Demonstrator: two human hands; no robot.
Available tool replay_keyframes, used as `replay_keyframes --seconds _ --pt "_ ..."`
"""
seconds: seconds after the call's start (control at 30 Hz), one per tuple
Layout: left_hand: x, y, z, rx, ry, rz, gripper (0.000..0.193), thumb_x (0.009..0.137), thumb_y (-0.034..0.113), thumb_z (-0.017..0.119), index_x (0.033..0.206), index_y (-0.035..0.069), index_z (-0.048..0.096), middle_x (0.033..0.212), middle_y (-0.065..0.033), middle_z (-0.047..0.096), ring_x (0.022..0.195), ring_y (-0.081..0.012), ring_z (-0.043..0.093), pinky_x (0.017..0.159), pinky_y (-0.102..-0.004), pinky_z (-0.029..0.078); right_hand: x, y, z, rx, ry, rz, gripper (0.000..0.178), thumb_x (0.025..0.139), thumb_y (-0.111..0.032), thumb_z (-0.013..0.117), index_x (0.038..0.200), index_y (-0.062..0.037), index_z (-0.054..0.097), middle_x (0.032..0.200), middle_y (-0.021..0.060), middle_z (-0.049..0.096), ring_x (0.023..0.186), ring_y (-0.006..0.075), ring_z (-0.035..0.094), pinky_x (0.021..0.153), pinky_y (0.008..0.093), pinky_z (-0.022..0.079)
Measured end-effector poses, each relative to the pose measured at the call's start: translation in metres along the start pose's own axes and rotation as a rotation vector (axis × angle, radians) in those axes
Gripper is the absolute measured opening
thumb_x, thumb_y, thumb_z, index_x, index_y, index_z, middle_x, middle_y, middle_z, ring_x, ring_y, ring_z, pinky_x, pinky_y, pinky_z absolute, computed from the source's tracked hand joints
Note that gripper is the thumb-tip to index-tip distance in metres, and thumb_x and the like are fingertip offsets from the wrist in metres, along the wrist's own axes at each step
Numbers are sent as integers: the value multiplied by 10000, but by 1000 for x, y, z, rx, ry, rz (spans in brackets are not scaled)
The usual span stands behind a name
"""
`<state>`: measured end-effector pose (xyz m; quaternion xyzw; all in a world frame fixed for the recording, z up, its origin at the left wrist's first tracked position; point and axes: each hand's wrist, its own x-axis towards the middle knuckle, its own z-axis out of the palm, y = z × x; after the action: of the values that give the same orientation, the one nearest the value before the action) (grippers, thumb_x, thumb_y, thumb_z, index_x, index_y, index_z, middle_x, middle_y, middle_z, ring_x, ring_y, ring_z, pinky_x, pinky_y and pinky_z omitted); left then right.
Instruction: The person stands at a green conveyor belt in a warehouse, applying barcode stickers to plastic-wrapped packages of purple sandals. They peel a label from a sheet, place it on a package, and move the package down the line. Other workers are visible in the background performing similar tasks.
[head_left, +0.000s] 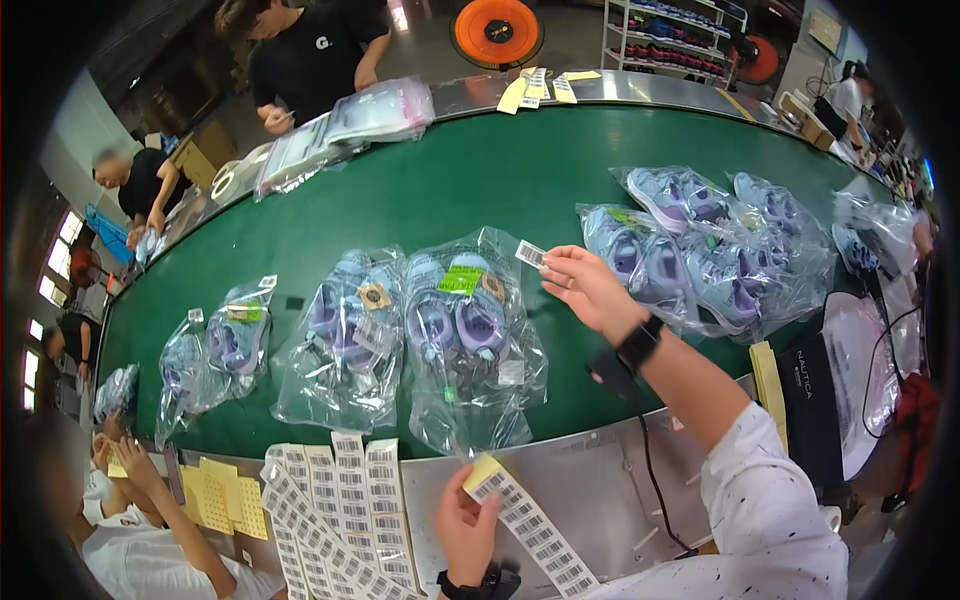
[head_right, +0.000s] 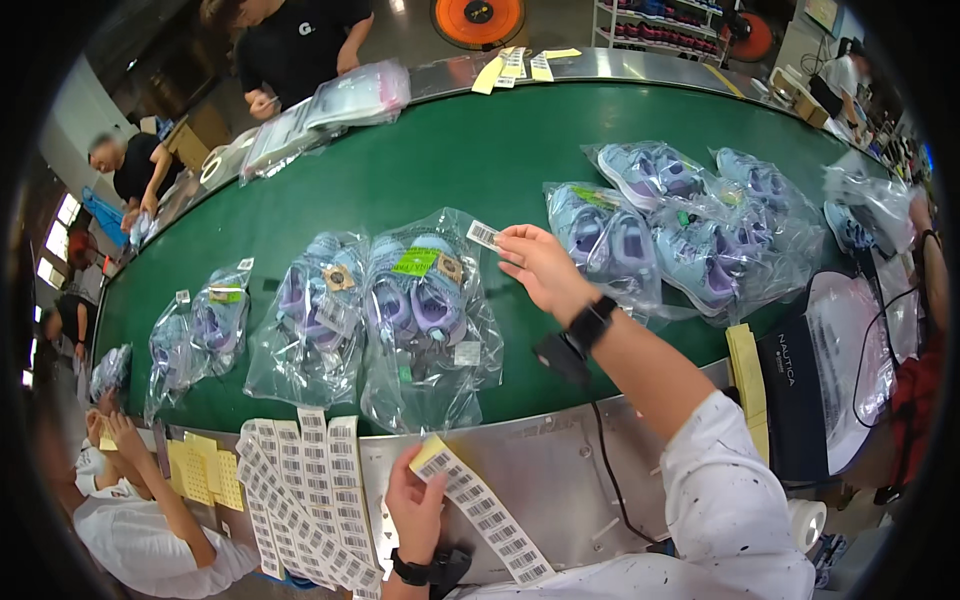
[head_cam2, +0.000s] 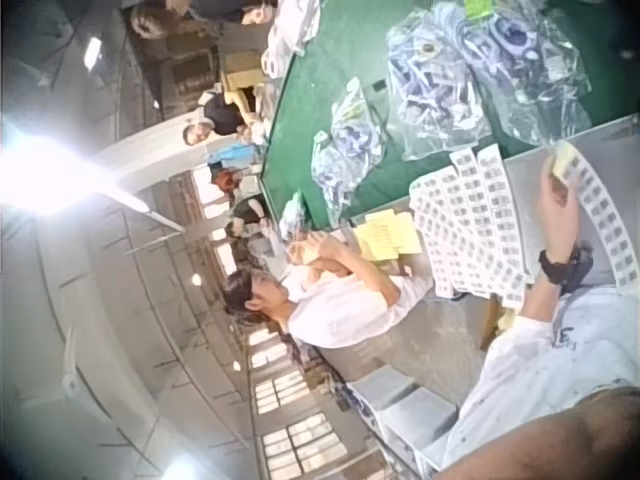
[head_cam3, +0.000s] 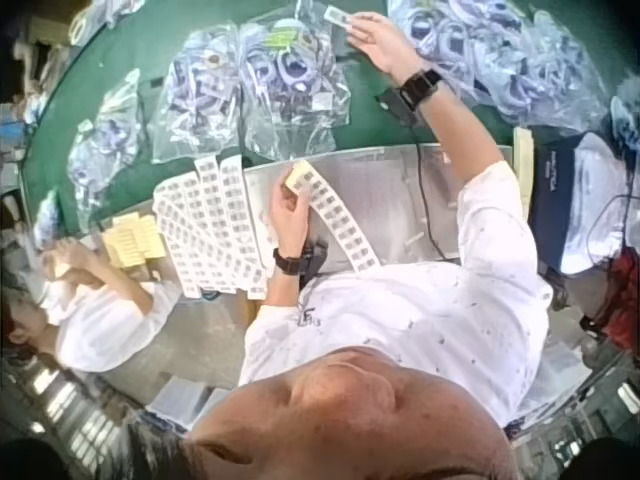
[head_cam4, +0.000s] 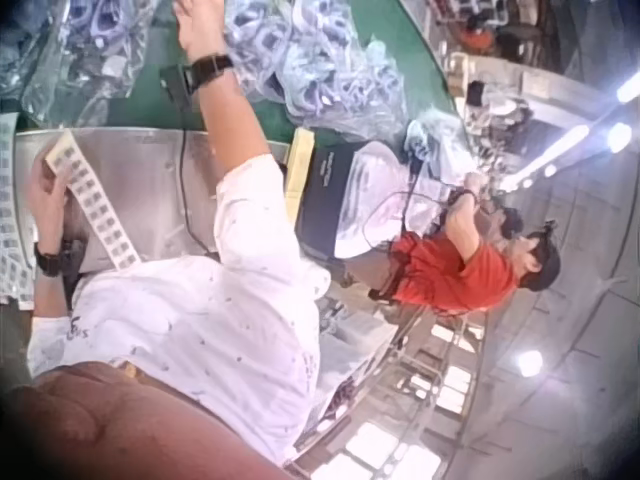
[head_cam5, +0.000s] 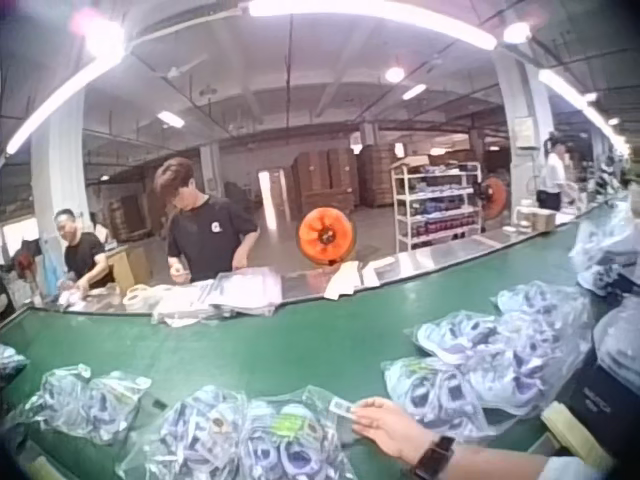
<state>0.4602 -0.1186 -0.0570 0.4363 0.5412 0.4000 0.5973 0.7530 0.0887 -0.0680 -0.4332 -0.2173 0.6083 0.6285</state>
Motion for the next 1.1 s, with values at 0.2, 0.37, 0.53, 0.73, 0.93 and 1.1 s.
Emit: replay_keyframes --seconds 0.2,0.37,0.53,0.73,0.93,1.1 --pt "-4 -7 15 -45 74 101 451 837 -57 559 1276 -37 455 1088 -140 596 962 -159 589 838 -272 478 71 16 -10 117 -28 168 102 846 -38 644 926 -35 581 988 135 621 958 282 611 848 401 488" --pt "-6 -14 19 -2 77 95 435 845 -55 538 1272 -45 455 1096 -136 593 961 -156 587 844 -272 473 91 25 -6 203 -64 220 77 861 -6 608 900 -14 542 967 158 626 930 319 641 819 428 526" --pt "-7 -13 26 3 55 90 424 852 -45 537 1268 -47 458 1089 -132 595 948 -153 591 828 -265 478 95 30 -9 164 -32 171 84 867 -7 595 891 -22 516 954 153 624 859 301 665 751 402 560" --pt "-6 -14 32 12 45 137 429 855 -36 547 1274 -43 452 1086 -131 600 940 -152 604 803 -258 489 88 36 12 -141 150 -12 146 848 12 594 974 -10 524 854 126 638 808 254 679 679 372 584" --pt "-3 -14 44 -73 55 128 474 874 -23 564 1318 -40 399 1139 -168 600 948 -166 626 795 -248 501 5 -10 20 -455 31 -315 615 838 -136 680 1379 -32 407 1182 202 589 1126 265 571 950 360 445" --pt "-7 -20 36 -127 71 117 497 901 -44 536 1357 -44 341 1064 -149 645 889 -131 631 771 -237 499 -80 -101 -16 -1175 -167 -569 519 818 -200 692 1290 -62 525 1351 137 493 1256 282 459 1032 394 367"
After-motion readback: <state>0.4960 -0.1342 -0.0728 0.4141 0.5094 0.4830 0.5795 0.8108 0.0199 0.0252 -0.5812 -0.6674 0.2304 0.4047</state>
